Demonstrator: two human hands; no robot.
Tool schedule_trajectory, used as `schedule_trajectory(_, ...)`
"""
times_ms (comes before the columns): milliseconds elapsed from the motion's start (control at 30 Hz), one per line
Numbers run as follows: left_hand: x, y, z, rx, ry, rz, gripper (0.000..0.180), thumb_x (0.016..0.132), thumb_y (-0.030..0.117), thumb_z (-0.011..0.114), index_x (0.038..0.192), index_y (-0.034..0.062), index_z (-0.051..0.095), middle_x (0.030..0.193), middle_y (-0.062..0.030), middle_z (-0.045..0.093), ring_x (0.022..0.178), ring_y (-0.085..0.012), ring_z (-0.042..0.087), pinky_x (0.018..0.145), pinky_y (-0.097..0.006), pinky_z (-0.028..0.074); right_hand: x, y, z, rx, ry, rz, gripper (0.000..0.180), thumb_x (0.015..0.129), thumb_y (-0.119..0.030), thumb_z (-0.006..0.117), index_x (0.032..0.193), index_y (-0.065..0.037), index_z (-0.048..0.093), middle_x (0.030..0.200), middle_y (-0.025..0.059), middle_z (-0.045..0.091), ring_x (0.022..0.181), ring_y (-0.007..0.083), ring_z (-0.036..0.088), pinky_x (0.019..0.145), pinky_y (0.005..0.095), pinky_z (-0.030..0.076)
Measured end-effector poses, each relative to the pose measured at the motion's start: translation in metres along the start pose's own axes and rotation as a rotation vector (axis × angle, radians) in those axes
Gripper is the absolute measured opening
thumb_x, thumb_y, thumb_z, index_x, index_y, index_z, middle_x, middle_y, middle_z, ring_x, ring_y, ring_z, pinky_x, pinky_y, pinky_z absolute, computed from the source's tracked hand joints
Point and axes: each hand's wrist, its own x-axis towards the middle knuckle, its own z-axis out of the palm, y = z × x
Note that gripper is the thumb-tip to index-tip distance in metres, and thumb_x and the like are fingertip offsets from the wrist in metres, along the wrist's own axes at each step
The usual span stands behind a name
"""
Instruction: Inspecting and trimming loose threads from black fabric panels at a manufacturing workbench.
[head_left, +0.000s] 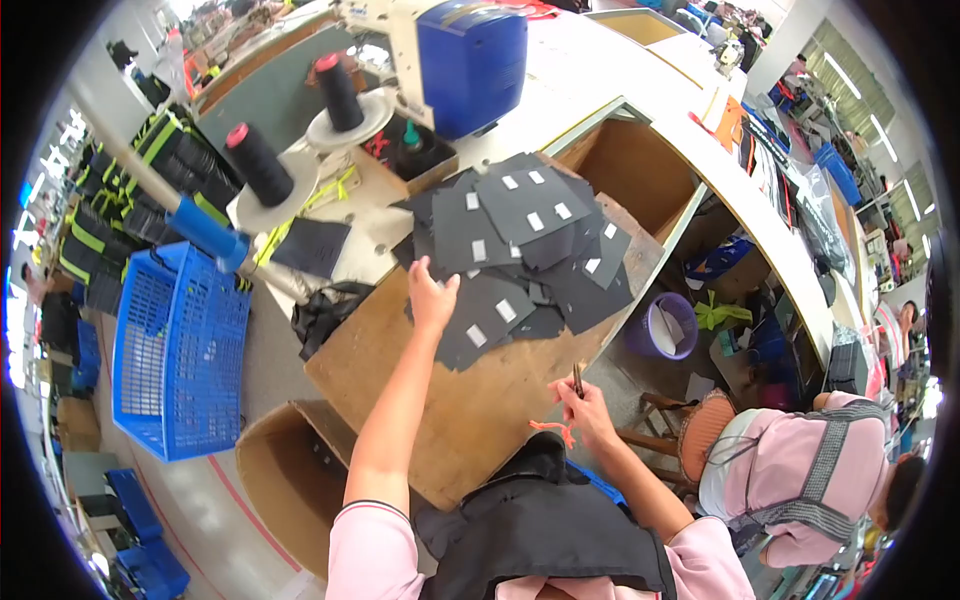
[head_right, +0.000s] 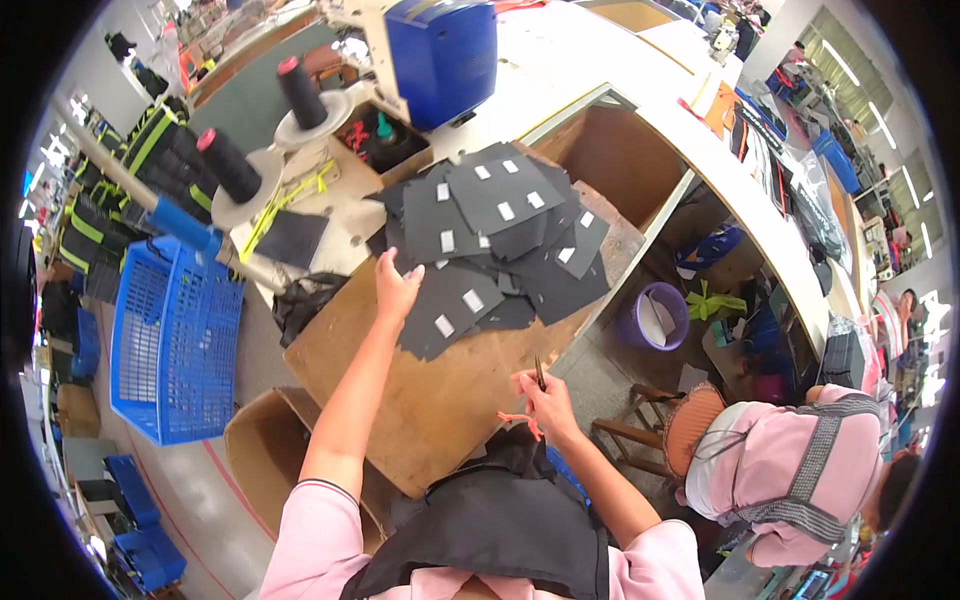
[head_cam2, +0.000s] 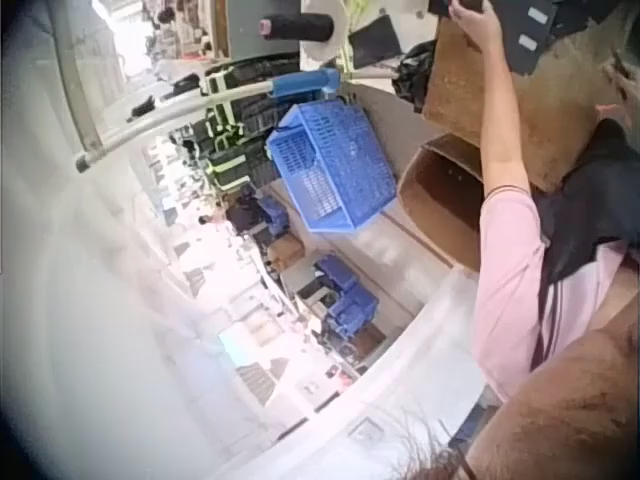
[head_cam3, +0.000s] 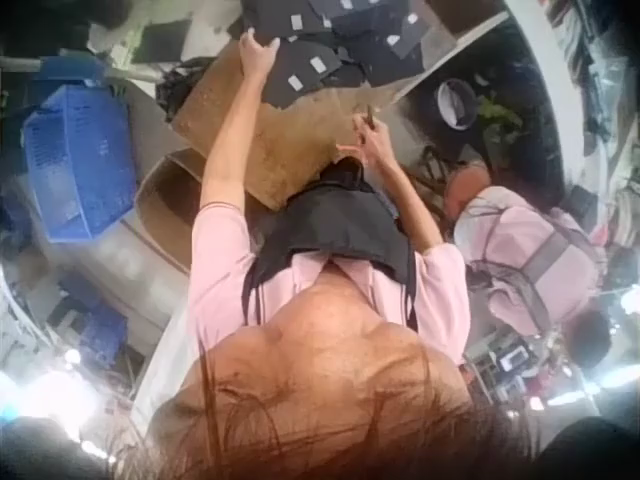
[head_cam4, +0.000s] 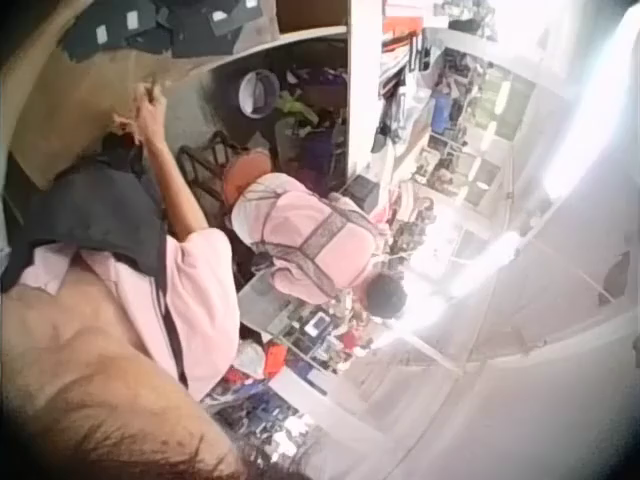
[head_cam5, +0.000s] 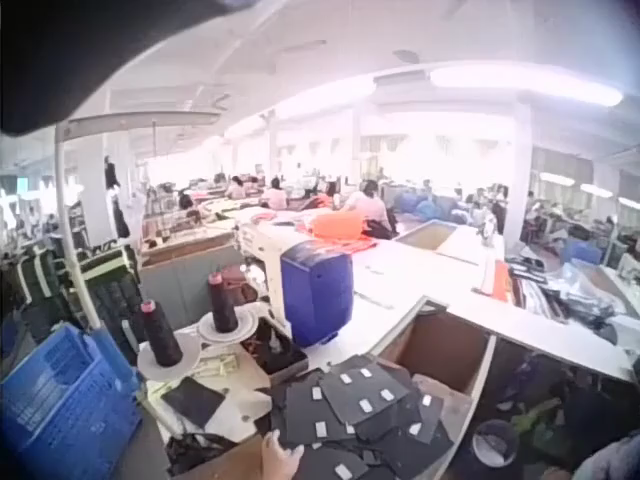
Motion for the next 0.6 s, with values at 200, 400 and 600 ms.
schedule_trajectory(200,0.061,0.036,0.04,0.056,0.089,-0.331,0.094,0.067,0.04,0.076,0.136,-0.0016,0.028,0.139,-0.023,0.029,0.128,-0.033,0.034,0.104,-0.041,0.031,0.107,-0.109,-0.052,-0.548,0.151,-0.631,0.019,0.078,-0.012,0.066,0.095,-0.004,0.066,0.081,0.0052,0.06,0.062,0.0134,0.054,0.058,0.0258,0.045)
schedule_trajectory(400,0.094,0.029,0.046,-0.257,-0.038,-0.464,0.096,0.061,0.034,0.082,0.132,-0.0049,0.031,0.127,-0.0226,0.044,0.116,-0.0296,0.046,0.096,-0.037,0.04,0.231,-0.17,-0.053,-0.846,0.269,-0.601,0.049,0.073,-0.021,0.071,0.118,-0.012,0.056,0.12,0.0146,0.052,0.103,0.0333,0.057,0.087,0.0401,0.046)
schedule_trajectory(600,0.09,0.038,0.055,-0.191,-0.122,-0.337,0.063,0.066,0.011,0.075,0.117,-0.008,0.044,0.11,-0.0204,0.057,0.1,-0.0277,0.057,0.084,-0.034,0.046,0.262,-0.168,-0.016,-1.302,0.044,-0.597,0.086,0.059,-0.032,0.08,0.132,-0.015,0.039,0.126,0.0195,0.043,0.1,0.04,0.057,0.082,0.0452,0.049)
